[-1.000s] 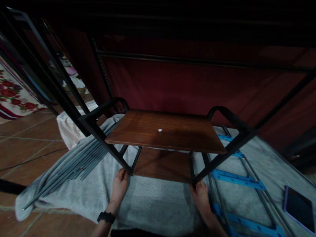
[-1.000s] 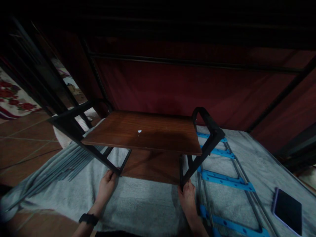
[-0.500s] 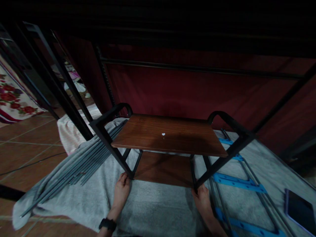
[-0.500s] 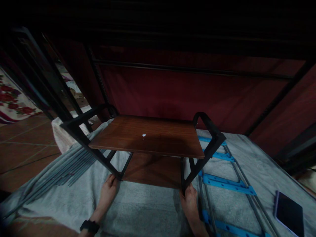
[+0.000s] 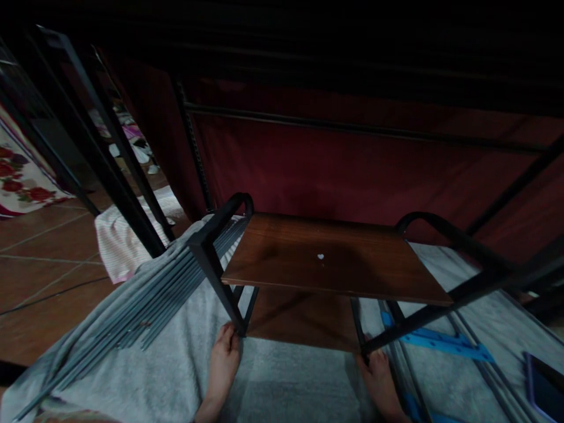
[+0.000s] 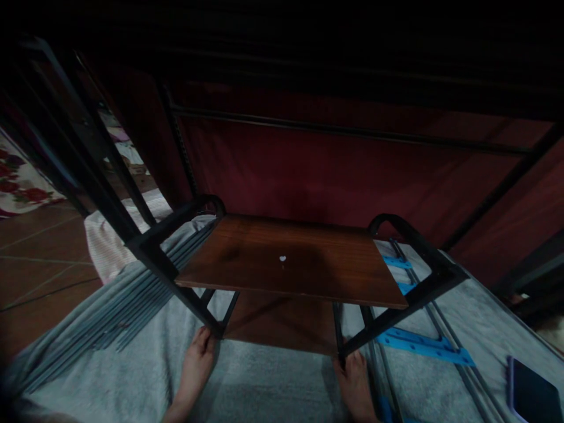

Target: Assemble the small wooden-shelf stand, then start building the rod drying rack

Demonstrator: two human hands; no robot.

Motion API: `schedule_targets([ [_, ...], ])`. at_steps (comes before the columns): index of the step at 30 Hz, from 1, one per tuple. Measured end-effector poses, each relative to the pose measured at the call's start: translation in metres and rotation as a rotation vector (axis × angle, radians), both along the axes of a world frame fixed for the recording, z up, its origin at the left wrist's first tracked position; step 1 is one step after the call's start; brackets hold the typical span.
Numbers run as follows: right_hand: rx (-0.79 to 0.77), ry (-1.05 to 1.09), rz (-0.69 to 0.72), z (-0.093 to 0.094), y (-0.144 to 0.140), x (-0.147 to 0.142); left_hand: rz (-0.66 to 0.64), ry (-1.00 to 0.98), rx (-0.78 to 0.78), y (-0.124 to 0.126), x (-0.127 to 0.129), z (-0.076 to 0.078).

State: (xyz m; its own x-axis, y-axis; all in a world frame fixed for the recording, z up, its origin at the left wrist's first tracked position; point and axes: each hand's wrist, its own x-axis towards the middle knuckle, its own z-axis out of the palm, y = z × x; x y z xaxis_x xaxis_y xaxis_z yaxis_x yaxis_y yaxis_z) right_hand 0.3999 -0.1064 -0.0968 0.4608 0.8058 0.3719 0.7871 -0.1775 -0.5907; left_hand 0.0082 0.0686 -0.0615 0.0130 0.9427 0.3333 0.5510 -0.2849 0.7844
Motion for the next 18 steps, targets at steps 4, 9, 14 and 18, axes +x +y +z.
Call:
schedule_targets([
  [4, -0.014, 0.0, 0.005, -0.012, -0.002, 0.005, 0.009, 0.009, -0.013, -0.002, 0.0, 0.0],
  [9, 0.007, -0.031, 0.009, -0.021, 0.0, 0.009, -0.003, 0.016, -0.033, -0.004, 0.003, 0.007],
  [14, 0.013, -0.073, 0.055, -0.01, 0.001, 0.004, -0.007, 0.015, -0.058, -0.005, 0.006, 0.013],
  [18, -0.001, -0.092, 0.019, 0.001, 0.002, -0.002, -0.022, 0.01, -0.047, -0.008, 0.007, 0.018],
])
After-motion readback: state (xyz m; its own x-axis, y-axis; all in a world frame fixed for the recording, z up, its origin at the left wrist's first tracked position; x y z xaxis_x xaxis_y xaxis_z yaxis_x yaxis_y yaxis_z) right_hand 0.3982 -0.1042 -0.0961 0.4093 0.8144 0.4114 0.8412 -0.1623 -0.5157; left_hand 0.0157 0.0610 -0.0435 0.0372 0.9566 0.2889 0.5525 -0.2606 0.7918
